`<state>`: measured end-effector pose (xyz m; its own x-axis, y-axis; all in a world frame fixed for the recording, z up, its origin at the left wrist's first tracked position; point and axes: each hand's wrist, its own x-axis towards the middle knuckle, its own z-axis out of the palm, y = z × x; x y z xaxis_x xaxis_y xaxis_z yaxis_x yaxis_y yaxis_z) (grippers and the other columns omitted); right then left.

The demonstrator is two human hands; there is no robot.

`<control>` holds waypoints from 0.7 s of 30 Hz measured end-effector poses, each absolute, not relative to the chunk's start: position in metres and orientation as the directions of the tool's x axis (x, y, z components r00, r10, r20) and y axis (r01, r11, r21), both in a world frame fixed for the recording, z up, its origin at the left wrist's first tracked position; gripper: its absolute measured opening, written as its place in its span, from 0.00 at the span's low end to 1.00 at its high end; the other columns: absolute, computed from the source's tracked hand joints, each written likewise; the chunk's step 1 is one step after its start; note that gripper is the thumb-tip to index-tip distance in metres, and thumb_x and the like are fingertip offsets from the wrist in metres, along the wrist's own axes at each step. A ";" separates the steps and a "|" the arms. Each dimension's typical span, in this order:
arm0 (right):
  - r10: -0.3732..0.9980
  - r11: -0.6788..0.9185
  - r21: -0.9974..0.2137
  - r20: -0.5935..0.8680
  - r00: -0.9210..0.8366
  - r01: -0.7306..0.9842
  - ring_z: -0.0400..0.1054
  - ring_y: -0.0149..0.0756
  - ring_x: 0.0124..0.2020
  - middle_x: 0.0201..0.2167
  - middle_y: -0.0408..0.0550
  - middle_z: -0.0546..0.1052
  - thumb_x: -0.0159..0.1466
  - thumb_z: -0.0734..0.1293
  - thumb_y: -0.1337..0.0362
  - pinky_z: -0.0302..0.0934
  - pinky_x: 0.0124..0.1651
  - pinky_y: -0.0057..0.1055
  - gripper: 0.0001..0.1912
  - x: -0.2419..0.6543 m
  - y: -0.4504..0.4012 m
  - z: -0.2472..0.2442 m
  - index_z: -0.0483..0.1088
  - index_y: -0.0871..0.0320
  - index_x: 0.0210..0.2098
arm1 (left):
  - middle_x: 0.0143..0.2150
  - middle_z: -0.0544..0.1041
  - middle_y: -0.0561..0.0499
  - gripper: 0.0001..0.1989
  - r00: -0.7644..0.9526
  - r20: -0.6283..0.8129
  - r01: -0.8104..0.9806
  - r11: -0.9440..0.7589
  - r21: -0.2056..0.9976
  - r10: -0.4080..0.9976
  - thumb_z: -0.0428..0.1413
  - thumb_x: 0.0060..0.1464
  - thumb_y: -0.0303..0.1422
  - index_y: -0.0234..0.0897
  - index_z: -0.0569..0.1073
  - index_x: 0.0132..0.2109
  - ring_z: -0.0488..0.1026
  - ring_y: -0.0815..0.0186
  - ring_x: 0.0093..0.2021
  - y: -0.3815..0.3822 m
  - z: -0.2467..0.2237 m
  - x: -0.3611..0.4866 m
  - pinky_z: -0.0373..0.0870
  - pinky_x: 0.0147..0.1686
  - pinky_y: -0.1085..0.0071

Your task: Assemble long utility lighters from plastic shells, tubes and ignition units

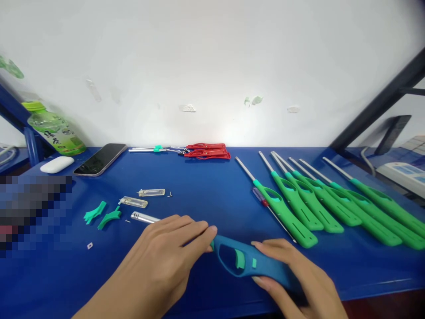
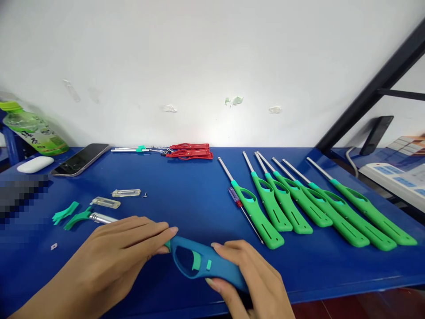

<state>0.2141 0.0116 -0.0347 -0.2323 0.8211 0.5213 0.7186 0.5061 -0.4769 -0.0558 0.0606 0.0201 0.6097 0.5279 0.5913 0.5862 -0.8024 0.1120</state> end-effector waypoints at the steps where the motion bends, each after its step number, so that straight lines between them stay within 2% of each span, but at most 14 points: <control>1: 0.836 0.490 -0.526 0.510 -0.204 0.695 0.82 0.30 0.43 0.44 0.37 0.83 0.73 0.68 0.53 0.74 0.46 0.18 0.12 0.214 0.012 -0.034 0.72 0.44 0.54 | 0.44 0.86 0.50 0.15 0.605 0.592 0.587 -0.801 0.120 0.532 0.49 0.69 0.19 0.36 0.76 0.53 0.82 0.63 0.36 0.060 0.019 -0.058 0.80 0.37 0.67; 3: 0.857 0.465 -0.588 0.487 -0.169 0.662 0.82 0.30 0.42 0.44 0.36 0.84 0.71 0.72 0.51 0.74 0.45 0.17 0.12 0.217 0.013 -0.033 0.74 0.43 0.52 | 0.47 0.86 0.51 0.14 0.595 0.585 0.598 -0.790 0.136 0.551 0.51 0.71 0.21 0.38 0.75 0.55 0.83 0.63 0.40 0.058 0.016 -0.063 0.79 0.41 0.66; 6: 0.886 0.407 -0.601 0.442 -0.139 0.687 0.84 0.32 0.42 0.46 0.35 0.86 0.69 0.72 0.49 0.75 0.43 0.15 0.15 0.227 0.015 -0.035 0.77 0.40 0.55 | 0.52 0.84 0.51 0.12 0.574 0.543 0.644 -0.748 0.163 0.613 0.52 0.73 0.25 0.43 0.74 0.57 0.83 0.62 0.45 0.058 0.013 -0.068 0.78 0.47 0.65; 9: 0.918 0.357 -0.643 0.375 -0.127 0.677 0.84 0.30 0.38 0.44 0.33 0.86 0.70 0.72 0.51 0.74 0.41 0.13 0.13 0.235 0.017 -0.036 0.80 0.37 0.54 | 0.52 0.82 0.51 0.11 0.575 0.483 0.661 -0.723 0.200 0.660 0.50 0.75 0.28 0.45 0.73 0.56 0.82 0.62 0.46 0.061 0.011 -0.069 0.78 0.43 0.67; 12: 0.925 0.365 -0.714 0.352 -0.143 0.597 0.84 0.31 0.44 0.46 0.32 0.86 0.70 0.72 0.54 0.72 0.47 0.13 0.11 0.233 0.019 -0.033 0.82 0.36 0.51 | 0.51 0.82 0.50 0.14 0.581 0.483 0.676 -0.719 0.161 0.655 0.47 0.75 0.27 0.44 0.73 0.58 0.82 0.61 0.44 0.060 0.011 -0.065 0.78 0.41 0.66; 15: 0.921 0.374 -0.751 0.368 -0.125 0.545 0.83 0.32 0.45 0.46 0.33 0.86 0.69 0.73 0.56 0.73 0.48 0.14 0.11 0.228 0.021 -0.028 0.82 0.35 0.51 | 0.53 0.82 0.50 0.17 0.594 0.439 0.699 -0.702 0.134 0.675 0.46 0.75 0.28 0.45 0.70 0.64 0.82 0.59 0.48 0.053 0.009 -0.062 0.79 0.51 0.61; 17: 0.927 0.356 -0.774 0.363 -0.094 0.524 0.84 0.33 0.42 0.45 0.35 0.86 0.69 0.73 0.56 0.75 0.44 0.16 0.11 0.227 0.021 -0.026 0.83 0.36 0.50 | 0.55 0.82 0.49 0.17 0.599 0.397 0.708 -0.691 0.144 0.696 0.47 0.75 0.32 0.46 0.68 0.66 0.82 0.57 0.51 0.048 0.007 -0.060 0.78 0.55 0.57; 18: 0.933 0.342 -0.789 0.349 -0.084 0.510 0.84 0.33 0.38 0.43 0.36 0.87 0.69 0.73 0.55 0.75 0.41 0.16 0.10 0.227 0.020 -0.026 0.83 0.37 0.49 | 0.55 0.82 0.49 0.17 0.603 0.378 0.712 -0.688 0.144 0.703 0.48 0.75 0.34 0.45 0.68 0.66 0.81 0.56 0.52 0.046 0.005 -0.059 0.79 0.55 0.56; 21: 0.958 0.278 -0.843 0.279 -0.068 0.460 0.81 0.30 0.26 0.32 0.38 0.86 0.69 0.72 0.53 0.75 0.33 0.17 0.10 0.227 0.020 -0.027 0.84 0.41 0.48 | 0.53 0.82 0.47 0.15 0.638 0.289 0.714 -0.689 0.126 0.714 0.54 0.72 0.33 0.44 0.71 0.63 0.82 0.53 0.47 0.047 0.002 -0.053 0.81 0.44 0.58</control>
<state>0.2274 0.0197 -0.0271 -0.0676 0.9578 0.2794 0.4597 0.2785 -0.8433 -0.0527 0.0469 0.0021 0.6376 0.7140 0.2891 0.7140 -0.6887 0.1260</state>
